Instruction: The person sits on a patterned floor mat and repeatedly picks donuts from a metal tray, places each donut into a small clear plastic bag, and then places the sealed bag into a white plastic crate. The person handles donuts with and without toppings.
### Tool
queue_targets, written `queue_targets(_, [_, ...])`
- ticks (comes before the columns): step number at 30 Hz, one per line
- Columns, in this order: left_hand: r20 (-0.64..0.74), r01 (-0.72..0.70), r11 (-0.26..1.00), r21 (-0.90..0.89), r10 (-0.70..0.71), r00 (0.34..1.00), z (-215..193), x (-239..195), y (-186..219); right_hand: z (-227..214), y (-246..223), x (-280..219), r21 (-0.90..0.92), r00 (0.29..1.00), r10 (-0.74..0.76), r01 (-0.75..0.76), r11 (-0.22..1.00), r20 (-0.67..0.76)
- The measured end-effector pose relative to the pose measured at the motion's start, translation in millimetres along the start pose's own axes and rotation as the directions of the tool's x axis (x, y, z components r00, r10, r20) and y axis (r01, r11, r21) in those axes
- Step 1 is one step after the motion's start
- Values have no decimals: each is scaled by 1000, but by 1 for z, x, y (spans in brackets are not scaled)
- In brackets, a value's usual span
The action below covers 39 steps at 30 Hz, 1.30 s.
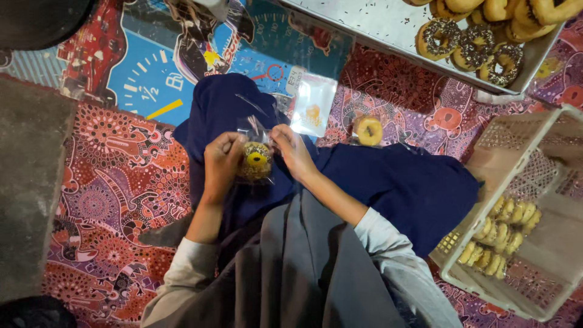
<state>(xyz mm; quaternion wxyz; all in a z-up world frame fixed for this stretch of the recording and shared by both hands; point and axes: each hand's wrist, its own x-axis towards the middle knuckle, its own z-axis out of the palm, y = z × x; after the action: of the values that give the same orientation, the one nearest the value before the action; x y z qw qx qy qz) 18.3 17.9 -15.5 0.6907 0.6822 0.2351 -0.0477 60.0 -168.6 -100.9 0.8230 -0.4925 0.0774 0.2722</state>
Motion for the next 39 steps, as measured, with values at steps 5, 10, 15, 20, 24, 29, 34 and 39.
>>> queue_targets(5, [-81, -203, 974, 99, 211, 974, 18, -5, 2, -12, 3, -5, 107, 989, -22, 37, 994, -144])
queue_targets(10, [-110, -50, 998, -22, 47, 993, 19, -8, 28, 8, -37, -5, -164, 998, 46, -53, 985, -46])
queue_targets(15, [-142, -410, 898, -157, 391, 910, 22, -16, 43, 30, -85, -7, -408, 954, -272, 299, 863, 123])
queue_targets(20, [-182, -551, 817, -168, 524, 832, 23, -17, 42, 40, -113, -7, -419, 800, -495, 599, 682, 339])
queue_targets(24, [-213, -393, 908, -147, 359, 909, 24, -12, 31, 33, -114, 4, -437, 842, -268, 484, 758, 468])
queue_targets(29, [-208, -402, 912, -86, 378, 902, 20, -9, 21, 18, -104, 13, -432, 852, -151, 398, 809, 502])
queue_targets(34, [-209, -334, 928, -166, 298, 931, 25, 12, 38, 8, -126, 26, -363, 788, -114, 400, 841, 605])
queue_targets(39, [-212, -278, 948, -157, 242, 947, 24, 12, 45, 12, -124, 26, -411, 818, -62, 351, 841, 572])
